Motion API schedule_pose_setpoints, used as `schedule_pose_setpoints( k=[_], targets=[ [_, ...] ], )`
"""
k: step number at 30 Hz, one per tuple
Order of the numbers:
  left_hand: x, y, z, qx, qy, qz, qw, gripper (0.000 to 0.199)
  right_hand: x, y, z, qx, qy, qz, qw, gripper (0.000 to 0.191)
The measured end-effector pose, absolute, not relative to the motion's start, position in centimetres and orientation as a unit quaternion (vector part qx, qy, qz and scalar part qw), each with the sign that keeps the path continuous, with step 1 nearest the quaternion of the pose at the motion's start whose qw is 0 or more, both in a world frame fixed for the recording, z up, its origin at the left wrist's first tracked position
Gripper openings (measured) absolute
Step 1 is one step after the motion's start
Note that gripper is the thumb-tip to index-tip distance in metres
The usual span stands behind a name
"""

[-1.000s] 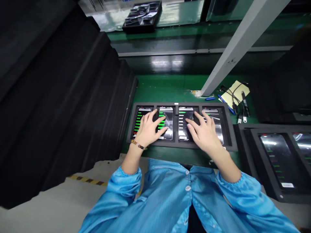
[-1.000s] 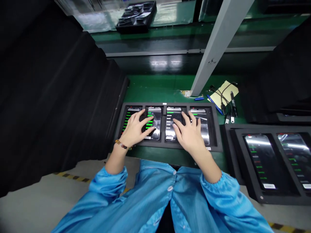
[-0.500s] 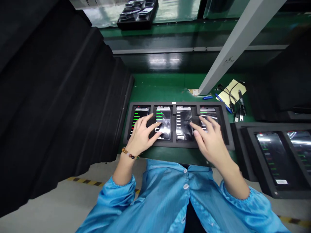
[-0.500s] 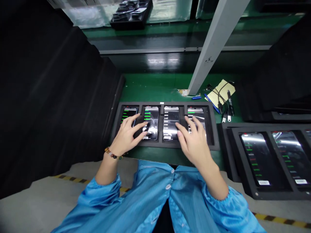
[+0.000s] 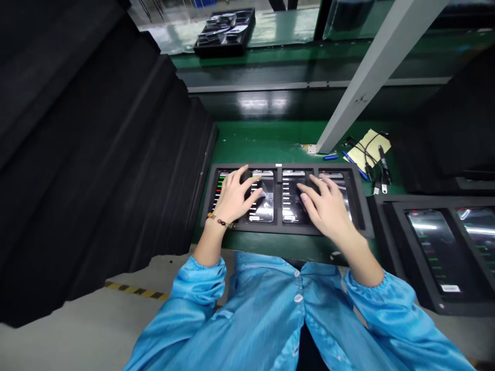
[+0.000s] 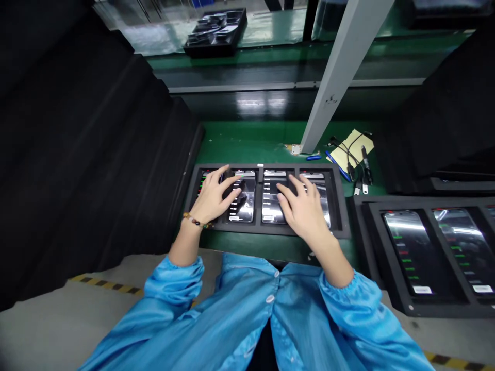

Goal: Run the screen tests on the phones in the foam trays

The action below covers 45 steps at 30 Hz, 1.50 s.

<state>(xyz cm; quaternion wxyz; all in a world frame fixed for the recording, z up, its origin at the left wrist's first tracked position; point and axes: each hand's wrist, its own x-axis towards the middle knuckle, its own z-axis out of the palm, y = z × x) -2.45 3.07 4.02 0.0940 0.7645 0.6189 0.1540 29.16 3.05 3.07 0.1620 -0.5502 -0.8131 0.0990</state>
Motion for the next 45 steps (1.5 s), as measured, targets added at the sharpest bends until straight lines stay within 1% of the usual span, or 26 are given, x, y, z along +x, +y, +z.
schedule_pose_setpoints(
  k=[3, 5, 9, 14, 17, 21, 25, 28, 31, 34, 36, 38, 41, 43, 45],
  targets=[
    [-4.8, 0.8, 5.3, 0.698, 0.685, 0.197, 0.069, 0.049, 32.3, 2.2, 3.3, -0.580, -0.779, 0.086, 0.223, 0.052],
    [-6.2, -0.8, 5.8, 0.644, 0.738, 0.192, 0.056, 0.047, 34.2, 1.3, 3.2, -0.617, -0.745, 0.080, 0.241, 0.056],
    [-6.8, -2.5, 5.7, 0.591, 0.793, 0.140, 0.050, 0.045, 35.7, -0.4, 2.8, -0.684, -0.695, 0.085, 0.207, 0.066],
    [-4.4, -1.5, 5.3, 0.566, 0.821, 0.064, 0.037, 0.061, 35.1, -0.9, 1.6, -0.706, -0.680, 0.095, 0.175, 0.073],
    [-3.4, -0.6, 5.4, 0.542, 0.838, 0.048, 0.046, 0.067, 34.9, -0.7, 1.1, -0.704, -0.678, 0.110, 0.184, 0.076],
    [-3.5, -0.3, 5.0, 0.517, 0.849, 0.077, 0.081, 0.060, 34.7, -0.5, 0.8, -0.702, -0.659, 0.144, 0.227, 0.077],
    [-3.9, -0.8, 4.2, 0.522, 0.843, 0.102, 0.085, 0.065, 34.6, -0.4, 0.8, -0.710, -0.623, 0.194, 0.266, 0.080],
    [-4.3, -0.9, 3.8, 0.504, 0.845, 0.138, 0.114, 0.065, 34.8, -0.4, 0.8, -0.707, -0.591, 0.235, 0.310, 0.081],
    [-5.1, -0.8, 3.3, 0.476, 0.849, 0.180, 0.144, 0.064, 35.0, -0.4, 1.0, -0.695, -0.557, 0.272, 0.365, 0.078],
    [-5.9, -0.7, 2.9, 0.462, 0.844, 0.217, 0.163, 0.064, 34.9, -0.5, 1.3, -0.664, -0.497, 0.347, 0.439, 0.072],
    [-6.4, -0.8, 2.8, 0.460, 0.841, 0.222, 0.176, 0.064, 34.9, -0.4, 1.3, -0.644, -0.456, 0.392, 0.474, 0.073],
    [-6.7, -0.8, 3.0, 0.464, 0.841, 0.210, 0.183, 0.063, 35.0, -0.2, 1.1, -0.640, -0.407, 0.437, 0.483, 0.078],
    [-6.5, -0.6, 3.6, 0.471, 0.845, 0.182, 0.173, 0.059, 35.5, 0.6, 0.5, -0.634, -0.322, 0.528, 0.465, 0.086],
    [-6.0, -0.3, 4.1, 0.474, 0.852, 0.157, 0.159, 0.059, 35.9, 1.2, 0.3, -0.626, -0.311, 0.560, 0.445, 0.083],
    [-5.3, 0.1, 4.5, 0.474, 0.860, 0.126, 0.144, 0.061, 36.2, 1.8, 0.4, -0.624, -0.330, 0.562, 0.432, 0.076]
  ],
)
